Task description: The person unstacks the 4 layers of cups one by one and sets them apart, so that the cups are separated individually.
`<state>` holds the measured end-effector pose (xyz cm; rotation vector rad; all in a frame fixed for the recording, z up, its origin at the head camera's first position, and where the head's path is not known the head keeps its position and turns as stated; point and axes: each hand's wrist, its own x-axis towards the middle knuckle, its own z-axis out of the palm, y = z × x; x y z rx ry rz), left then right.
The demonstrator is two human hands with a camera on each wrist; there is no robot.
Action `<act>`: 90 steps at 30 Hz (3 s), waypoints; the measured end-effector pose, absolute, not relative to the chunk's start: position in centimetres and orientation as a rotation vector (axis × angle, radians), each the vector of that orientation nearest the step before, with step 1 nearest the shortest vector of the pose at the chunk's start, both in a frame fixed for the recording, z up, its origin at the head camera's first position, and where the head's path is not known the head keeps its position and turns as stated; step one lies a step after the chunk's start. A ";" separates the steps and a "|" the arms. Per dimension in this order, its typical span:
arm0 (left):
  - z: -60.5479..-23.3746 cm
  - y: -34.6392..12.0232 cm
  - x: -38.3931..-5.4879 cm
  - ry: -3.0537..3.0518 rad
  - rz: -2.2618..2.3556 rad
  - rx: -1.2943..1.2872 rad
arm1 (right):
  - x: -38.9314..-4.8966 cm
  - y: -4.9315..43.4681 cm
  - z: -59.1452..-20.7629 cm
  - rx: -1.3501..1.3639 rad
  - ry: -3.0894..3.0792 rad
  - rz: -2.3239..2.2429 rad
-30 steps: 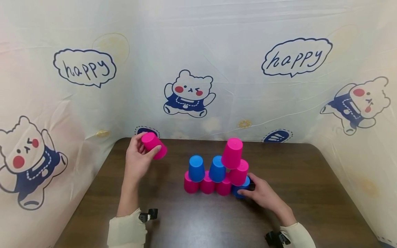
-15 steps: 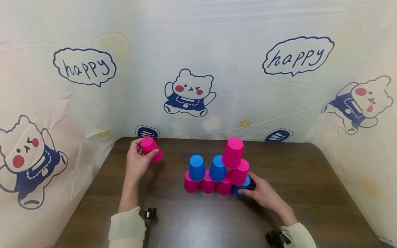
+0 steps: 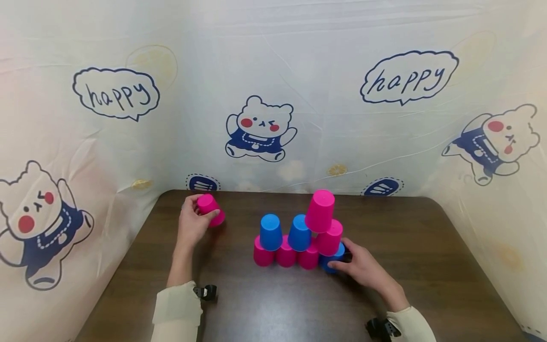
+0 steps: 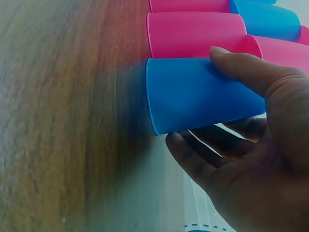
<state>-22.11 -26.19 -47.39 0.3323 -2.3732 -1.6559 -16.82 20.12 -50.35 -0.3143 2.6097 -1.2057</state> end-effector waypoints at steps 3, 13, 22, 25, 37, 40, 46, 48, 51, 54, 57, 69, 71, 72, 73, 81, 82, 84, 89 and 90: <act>-47.8 -26.1 -22.5 -2.406 -1.663 0.339 | -16.8 20.2 -50.4 -0.315 2.612 -1.204; -48.6 -26.0 -23.7 -2.498 -1.627 0.341 | -16.8 20.1 -50.4 -0.312 2.599 -1.221; -48.7 -25.9 -24.2 -2.560 -1.624 0.362 | -16.7 20.1 -50.2 -0.307 2.608 -1.216; -49.0 -26.0 -24.4 -2.569 -1.615 0.372 | -16.8 20.1 -50.3 -0.304 2.605 -1.217; -49.9 -26.0 -25.4 -2.587 -1.585 0.383 | -16.7 20.1 -50.1 -0.321 2.610 -1.216; -50.0 -26.0 -25.5 -2.590 -1.574 0.382 | -16.7 20.1 -50.1 -0.324 2.609 -1.216; -50.3 -25.9 -25.7 -2.613 -1.572 0.391 | -16.8 20.1 -50.3 -0.293 2.597 -1.225; -50.3 -25.9 -25.7 -2.620 -1.571 0.392 | -16.8 20.1 -50.3 -0.289 2.599 -1.222; -50.3 -25.9 -25.8 -2.633 -1.572 0.399 | -16.9 20.1 -50.3 -0.276 2.601 -1.219; -50.2 -25.9 -25.8 -2.652 -1.572 0.416 | -16.9 20.1 -50.3 -0.270 2.597 -1.218; -50.2 -25.9 -25.8 -2.665 -1.572 0.426 | -16.9 20.1 -50.3 -0.274 2.591 -1.222; -48.6 -25.4 -25.1 -2.513 -1.549 0.298 | -16.9 20.0 -50.3 -0.284 2.597 -1.222; -48.3 -25.4 -25.0 -2.493 -1.539 0.274 | -16.9 19.9 -50.3 -0.284 2.600 -1.224; -48.1 -25.4 -25.0 -2.489 -1.531 0.267 | -16.9 19.9 -50.3 -0.291 2.603 -1.221; -48.0 -25.4 -25.0 -2.489 -1.519 0.258 | -16.9 19.9 -50.4 -0.288 2.605 -1.220; -47.6 -25.2 -24.7 -2.535 -1.443 0.233 | -16.8 20.0 -50.4 -0.300 2.605 -1.217; -47.5 -25.1 -24.6 -2.544 -1.432 0.235 | -16.8 20.0 -50.5 -0.297 2.606 -1.216; -47.4 -25.0 -24.4 -2.562 -1.406 0.238 | -16.8 20.0 -50.5 -0.300 2.608 -1.217; -46.3 -24.2 -23.8 -2.568 -1.338 0.218 | -16.8 20.1 -50.5 -0.314 2.610 -1.219; -46.0 -24.0 -23.6 -2.561 -1.331 0.207 | -16.8 20.1 -50.4 -0.321 2.609 -1.220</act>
